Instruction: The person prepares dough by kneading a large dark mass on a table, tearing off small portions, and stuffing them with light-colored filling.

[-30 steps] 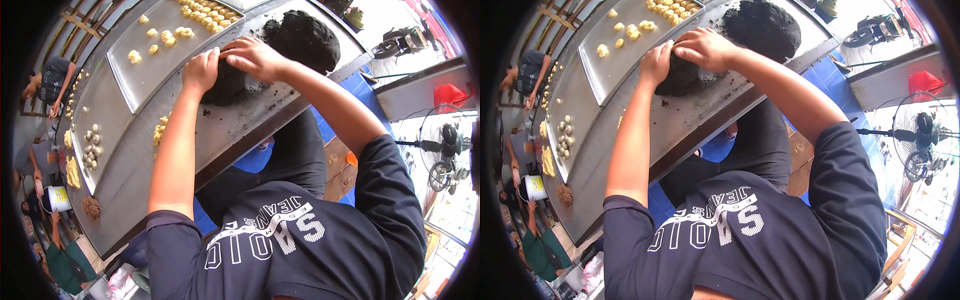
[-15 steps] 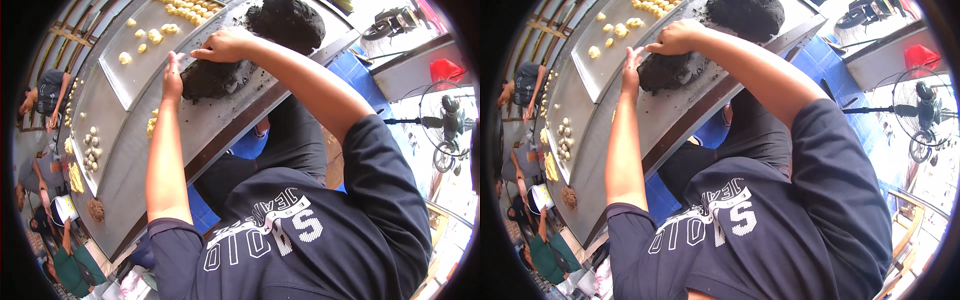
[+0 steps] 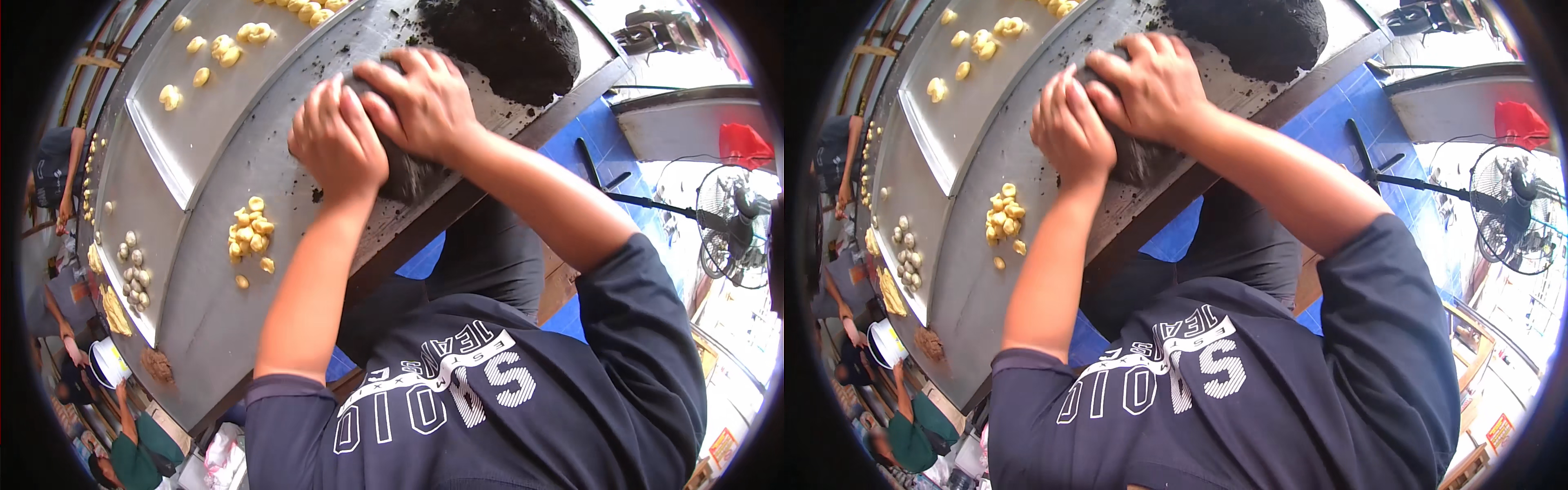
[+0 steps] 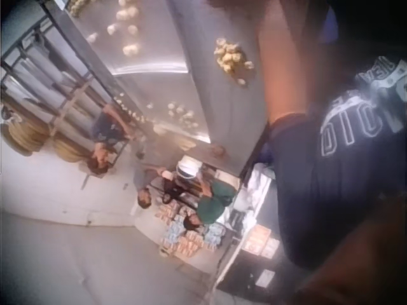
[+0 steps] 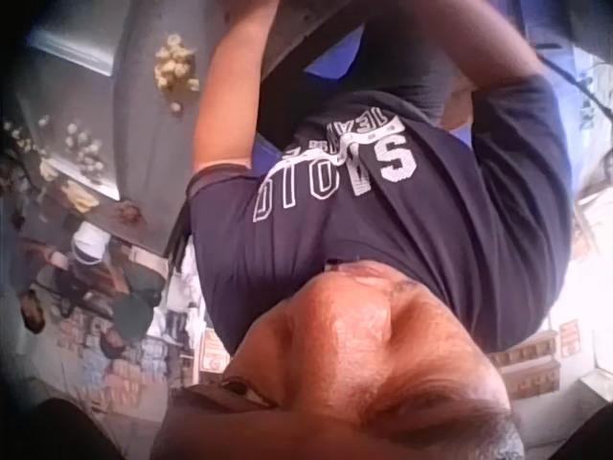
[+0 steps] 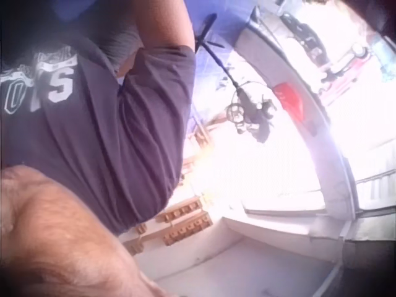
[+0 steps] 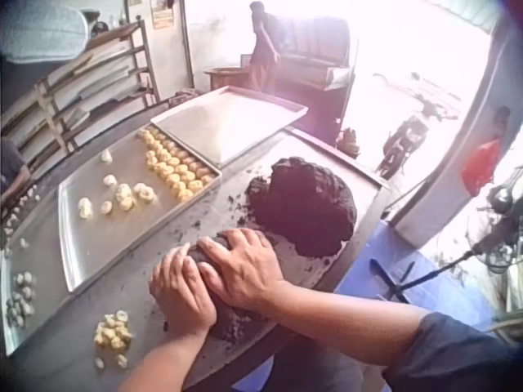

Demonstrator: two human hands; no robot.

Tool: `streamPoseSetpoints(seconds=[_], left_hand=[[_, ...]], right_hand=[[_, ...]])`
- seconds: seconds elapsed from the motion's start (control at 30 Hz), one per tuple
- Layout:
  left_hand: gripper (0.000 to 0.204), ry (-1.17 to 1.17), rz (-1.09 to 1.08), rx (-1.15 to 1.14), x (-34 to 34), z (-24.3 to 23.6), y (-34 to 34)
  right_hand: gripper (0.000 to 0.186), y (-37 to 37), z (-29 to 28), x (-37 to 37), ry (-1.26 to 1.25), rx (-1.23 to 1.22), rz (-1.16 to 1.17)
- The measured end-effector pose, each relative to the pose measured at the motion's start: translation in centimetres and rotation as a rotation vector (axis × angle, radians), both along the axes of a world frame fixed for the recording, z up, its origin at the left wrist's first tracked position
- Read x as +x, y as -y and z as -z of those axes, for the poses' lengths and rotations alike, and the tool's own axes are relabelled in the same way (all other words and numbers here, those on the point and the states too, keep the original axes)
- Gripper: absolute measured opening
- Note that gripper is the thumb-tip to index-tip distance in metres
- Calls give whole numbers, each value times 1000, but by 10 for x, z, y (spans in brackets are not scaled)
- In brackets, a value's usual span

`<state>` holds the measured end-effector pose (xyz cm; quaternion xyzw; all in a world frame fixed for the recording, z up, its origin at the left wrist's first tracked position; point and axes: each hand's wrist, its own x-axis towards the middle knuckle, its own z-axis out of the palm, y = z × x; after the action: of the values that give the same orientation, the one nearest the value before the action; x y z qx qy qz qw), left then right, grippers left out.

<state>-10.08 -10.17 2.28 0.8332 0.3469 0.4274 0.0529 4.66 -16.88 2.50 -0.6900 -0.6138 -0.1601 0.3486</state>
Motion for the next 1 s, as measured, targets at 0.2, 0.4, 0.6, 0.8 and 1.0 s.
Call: streamPoseSetpoints(seconds=[0.2, 0.4, 0.6, 0.8, 1.0], left_hand=[[54, -107, 14, -506, 9, 8, -125], [67, 92, 455, -1025, 3, -37, -132], [54, 49, 147, -328, -49, -39, -40], [54, 106, 231, -121, -49, -59, 23], [76, 79, 253, -651, -94, -31, -5]], right_hand=[[43, -74, -1, 8, 29, -16, 96], [52, -35, -38, 6, 329, 173, -185], [43, -26, -101, -6, 78, 126, -301], [79, -49, -115, -3, 86, -502, -223], [76, 22, -96, -4, -163, -764, -311]])
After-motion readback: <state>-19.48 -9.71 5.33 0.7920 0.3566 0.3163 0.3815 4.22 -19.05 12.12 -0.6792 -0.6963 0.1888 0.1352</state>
